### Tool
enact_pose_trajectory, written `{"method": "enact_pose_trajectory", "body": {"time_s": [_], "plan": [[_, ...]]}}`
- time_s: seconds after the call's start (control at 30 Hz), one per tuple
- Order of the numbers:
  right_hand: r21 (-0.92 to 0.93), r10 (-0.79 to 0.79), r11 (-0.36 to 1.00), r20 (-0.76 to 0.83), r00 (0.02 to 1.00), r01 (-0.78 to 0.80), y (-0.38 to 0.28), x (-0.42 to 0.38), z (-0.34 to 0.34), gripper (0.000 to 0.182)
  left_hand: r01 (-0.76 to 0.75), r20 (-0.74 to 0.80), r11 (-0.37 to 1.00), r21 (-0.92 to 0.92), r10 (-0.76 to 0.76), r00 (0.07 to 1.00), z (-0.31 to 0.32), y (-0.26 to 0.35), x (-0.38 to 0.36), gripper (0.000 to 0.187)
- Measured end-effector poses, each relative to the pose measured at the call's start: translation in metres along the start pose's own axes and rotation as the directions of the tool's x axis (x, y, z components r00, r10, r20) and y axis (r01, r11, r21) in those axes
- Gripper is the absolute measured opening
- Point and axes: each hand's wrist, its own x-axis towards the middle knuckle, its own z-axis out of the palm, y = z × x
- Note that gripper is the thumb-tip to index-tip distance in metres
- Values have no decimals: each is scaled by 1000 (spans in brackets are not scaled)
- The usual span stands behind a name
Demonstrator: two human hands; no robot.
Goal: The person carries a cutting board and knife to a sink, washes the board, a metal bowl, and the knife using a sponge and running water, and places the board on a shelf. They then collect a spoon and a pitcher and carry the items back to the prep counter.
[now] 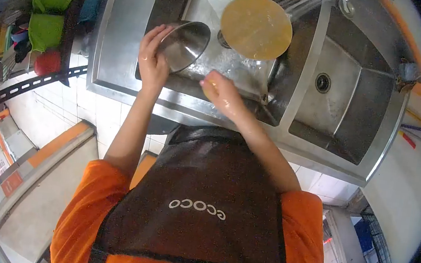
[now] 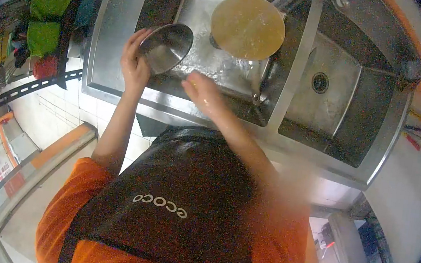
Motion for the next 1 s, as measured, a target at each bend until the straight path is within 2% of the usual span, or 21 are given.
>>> {"method": "enact_pose_trajectory", "body": {"time_s": [0.03,0.17,0.3,0.4,0.43,0.5,0.6,0.7,0.8,0.9,1.0], "plan": [[-20,28,999,82,996,-26,-6,0,9,26,-21,-15,1000,6,21,1000,-4,1,-1,59],[-214,-119,962,232,965,170,-10,-9,42,23,-13,-53,1000,-10,13,999,-13,7,-7,59],[-382,48,917,382,923,111,-15,-33,42,23,-26,-66,1000,-4,26,997,-20,5,-13,58],[-401,-17,895,407,913,196,2,-59,30,18,-23,-57,1000,-4,23,998,-24,6,-20,59],[-411,-151,853,397,906,322,5,-66,26,16,-20,-53,1000,-4,20,998,-25,5,-22,60],[-432,-409,715,378,830,550,11,-76,15,11,-14,-54,1000,-8,13,998,-27,4,-26,60],[-645,-236,598,426,873,477,33,-56,-9,14,-8,-45,1000,-5,8,999,-30,7,-32,61],[-600,-187,759,170,967,252,17,-26,-31,18,-10,-51,1000,-12,9,999,-33,7,-33,60],[-471,-216,854,63,974,219,-3,-37,-22,20,-18,-50,1000,-15,17,999,-33,6,-33,60],[-472,-233,811,282,931,346,2,-71,-20,19,-7,-51,1000,-12,6,999,-34,10,-31,59],[-555,-106,750,435,894,359,14,-82,-48,19,5,-46,1000,-8,-5,999,-34,10,-30,58]]}}
